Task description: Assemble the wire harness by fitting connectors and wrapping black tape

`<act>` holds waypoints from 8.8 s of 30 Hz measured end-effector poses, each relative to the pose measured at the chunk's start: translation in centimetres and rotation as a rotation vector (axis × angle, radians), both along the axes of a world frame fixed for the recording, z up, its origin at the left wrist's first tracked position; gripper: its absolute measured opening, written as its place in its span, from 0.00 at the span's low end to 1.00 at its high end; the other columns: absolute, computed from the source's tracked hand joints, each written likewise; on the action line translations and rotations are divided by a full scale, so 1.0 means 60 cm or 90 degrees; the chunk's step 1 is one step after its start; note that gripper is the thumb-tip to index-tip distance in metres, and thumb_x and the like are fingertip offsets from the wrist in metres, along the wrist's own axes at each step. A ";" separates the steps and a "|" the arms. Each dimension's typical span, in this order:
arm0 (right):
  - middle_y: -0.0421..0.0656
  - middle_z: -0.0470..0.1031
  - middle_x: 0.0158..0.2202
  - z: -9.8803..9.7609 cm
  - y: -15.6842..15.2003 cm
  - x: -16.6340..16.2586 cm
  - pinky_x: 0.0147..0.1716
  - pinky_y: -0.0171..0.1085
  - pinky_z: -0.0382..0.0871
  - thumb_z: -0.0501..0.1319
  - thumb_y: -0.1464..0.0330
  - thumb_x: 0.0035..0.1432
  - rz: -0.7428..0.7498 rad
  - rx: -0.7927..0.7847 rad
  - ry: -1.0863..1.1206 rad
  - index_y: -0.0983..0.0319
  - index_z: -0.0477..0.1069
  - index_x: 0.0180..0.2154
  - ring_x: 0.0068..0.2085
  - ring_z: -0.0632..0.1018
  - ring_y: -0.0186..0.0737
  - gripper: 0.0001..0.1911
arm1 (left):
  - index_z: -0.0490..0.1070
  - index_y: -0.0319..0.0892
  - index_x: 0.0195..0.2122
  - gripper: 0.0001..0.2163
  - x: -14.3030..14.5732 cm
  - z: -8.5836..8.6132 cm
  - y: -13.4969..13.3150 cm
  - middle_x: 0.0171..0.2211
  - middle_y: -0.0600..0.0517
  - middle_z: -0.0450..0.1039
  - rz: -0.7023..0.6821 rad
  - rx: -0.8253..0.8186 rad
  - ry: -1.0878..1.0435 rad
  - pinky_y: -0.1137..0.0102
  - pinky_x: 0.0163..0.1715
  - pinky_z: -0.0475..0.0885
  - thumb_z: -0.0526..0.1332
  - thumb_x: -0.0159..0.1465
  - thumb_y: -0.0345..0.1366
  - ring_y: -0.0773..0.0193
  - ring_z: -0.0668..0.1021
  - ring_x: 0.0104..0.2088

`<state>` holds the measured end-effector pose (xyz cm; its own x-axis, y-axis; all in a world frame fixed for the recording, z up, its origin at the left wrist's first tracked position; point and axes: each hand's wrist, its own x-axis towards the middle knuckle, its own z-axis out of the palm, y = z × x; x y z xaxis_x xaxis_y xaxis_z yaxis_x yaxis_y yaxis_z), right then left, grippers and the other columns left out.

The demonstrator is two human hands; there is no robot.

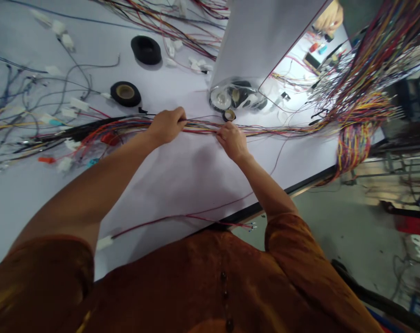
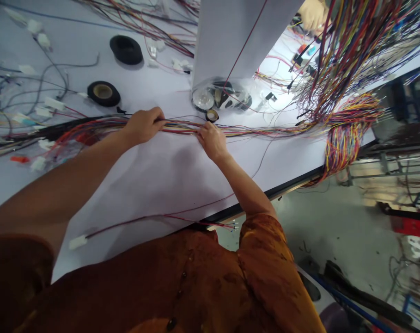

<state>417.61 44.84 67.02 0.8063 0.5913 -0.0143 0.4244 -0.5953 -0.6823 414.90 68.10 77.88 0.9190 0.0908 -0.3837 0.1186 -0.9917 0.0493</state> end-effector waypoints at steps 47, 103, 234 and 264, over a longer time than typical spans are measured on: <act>0.47 0.79 0.43 -0.009 0.000 0.015 0.41 0.39 0.67 0.51 0.70 0.69 -0.102 -0.042 0.033 0.62 0.73 0.49 0.42 0.77 0.45 0.14 | 0.80 0.40 0.42 0.19 0.040 0.027 0.002 0.30 0.50 0.77 -0.098 -0.043 0.088 0.68 0.40 0.66 0.54 0.64 0.46 0.60 0.76 0.34; 0.49 0.75 0.52 -0.025 -0.078 -0.041 0.41 0.40 0.66 0.54 0.75 0.65 -0.136 -0.086 0.092 0.61 0.72 0.53 0.44 0.76 0.44 0.17 | 0.73 0.42 0.50 0.16 0.011 0.026 0.007 0.52 0.45 0.77 -0.221 0.127 0.075 0.59 0.48 0.67 0.49 0.72 0.41 0.53 0.76 0.49; 0.26 0.48 0.13 0.081 0.053 -0.140 0.14 0.32 0.38 0.69 0.49 0.54 0.041 0.689 0.783 0.59 0.67 0.39 0.14 0.48 0.26 0.23 | 0.68 0.36 0.60 0.22 -0.173 0.109 0.025 0.58 0.35 0.71 0.015 0.245 0.004 0.53 0.52 0.66 0.42 0.70 0.27 0.44 0.74 0.56; 0.32 0.60 0.23 0.047 0.071 -0.132 0.18 0.30 0.45 0.61 0.61 0.58 0.041 0.510 0.710 0.63 0.72 0.44 0.19 0.56 0.25 0.15 | 0.75 0.39 0.44 0.15 -0.211 0.126 0.047 0.36 0.44 0.76 0.053 0.064 0.037 0.61 0.47 0.71 0.50 0.71 0.38 0.54 0.78 0.42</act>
<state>409.67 49.10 69.84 0.5635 0.7803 -0.2712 -0.5585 0.1180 -0.8211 402.25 70.93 85.42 0.8829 0.2072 -0.4214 0.2009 -0.9778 -0.0599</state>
